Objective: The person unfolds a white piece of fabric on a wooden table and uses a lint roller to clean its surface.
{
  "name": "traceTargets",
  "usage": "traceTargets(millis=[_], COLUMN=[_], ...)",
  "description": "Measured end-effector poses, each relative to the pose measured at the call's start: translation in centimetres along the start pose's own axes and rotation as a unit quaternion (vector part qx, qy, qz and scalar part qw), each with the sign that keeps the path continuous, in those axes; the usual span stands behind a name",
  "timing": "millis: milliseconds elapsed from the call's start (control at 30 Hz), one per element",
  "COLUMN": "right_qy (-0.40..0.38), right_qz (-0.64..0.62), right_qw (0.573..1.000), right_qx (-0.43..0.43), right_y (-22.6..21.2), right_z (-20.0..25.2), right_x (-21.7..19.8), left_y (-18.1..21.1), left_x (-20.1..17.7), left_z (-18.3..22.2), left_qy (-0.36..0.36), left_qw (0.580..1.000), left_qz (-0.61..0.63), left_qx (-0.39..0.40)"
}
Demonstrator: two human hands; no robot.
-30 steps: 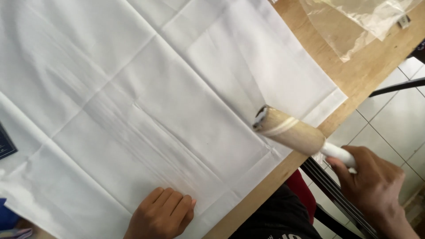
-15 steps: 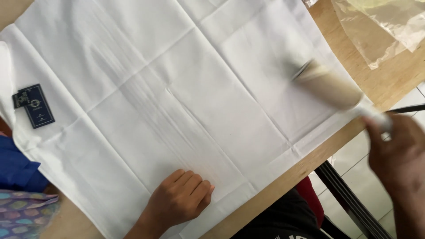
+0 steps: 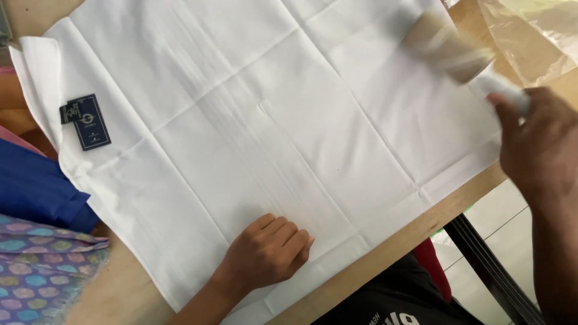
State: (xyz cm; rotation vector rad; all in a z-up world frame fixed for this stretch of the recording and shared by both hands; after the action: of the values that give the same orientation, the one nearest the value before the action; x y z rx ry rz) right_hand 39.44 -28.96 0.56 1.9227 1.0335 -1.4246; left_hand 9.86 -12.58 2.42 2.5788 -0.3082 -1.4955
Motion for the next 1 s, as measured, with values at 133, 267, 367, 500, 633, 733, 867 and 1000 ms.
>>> traceTargets(millis=[133,267,367,500,633,733,867,1000], right_qy=[-0.036,-0.016,-0.069,0.022,-0.015,-0.008,-0.007,0.039], right_qz=[-0.038,-0.023,0.013,0.011,-0.1,-0.119,-0.031,-0.015], right_qw=[0.995,0.998,0.997,0.999,0.993,0.985,0.998,0.996], right_qx=[0.083,-0.047,-0.036,-0.043,-0.055,-0.126,-0.06,-0.084], right_y=[-0.2,-2.9,-2.0,-0.3,-2.7,-3.9,-1.5,0.0], right_z=[-0.4,-1.4,-3.2,-5.0,-4.8,-4.7,-5.9,-7.8], right_x=[0.1,0.8,2.1,2.9,2.2,1.7,3.2,2.7], left_y=[0.0,0.0,0.1,0.0,0.0,0.0,-0.1,-0.2], left_x=[-0.1,0.0,0.0,-0.1,-0.1,0.0,0.0,-0.1], left_z=[0.0,0.1,0.2,0.2,0.2,0.3,0.2,0.2], left_qy=[0.004,0.002,0.003,0.005,0.004,-0.004,-0.005,-0.002], left_qw=[1.0,1.0,1.0,1.0,1.0,1.0,1.0,1.0], left_qz=[0.001,0.004,0.002,-0.001,0.007,0.004,0.007,0.011], left_qx=[0.0,-0.01,-0.011,-0.014,-0.023,-0.025,-0.023,-0.026])
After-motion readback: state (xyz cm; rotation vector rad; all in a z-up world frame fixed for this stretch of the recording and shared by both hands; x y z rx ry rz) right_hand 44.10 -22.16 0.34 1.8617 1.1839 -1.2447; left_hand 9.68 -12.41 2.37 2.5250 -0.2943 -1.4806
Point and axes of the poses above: each hand's wrist, its own z-axis away from the middle knuckle, its own x-axis out of the palm, y = z × x, the point moved 2 cm from there along -z, towards the middle knuckle, and after that the axes turned 5 degrees about -z, right-handed, at the moved point
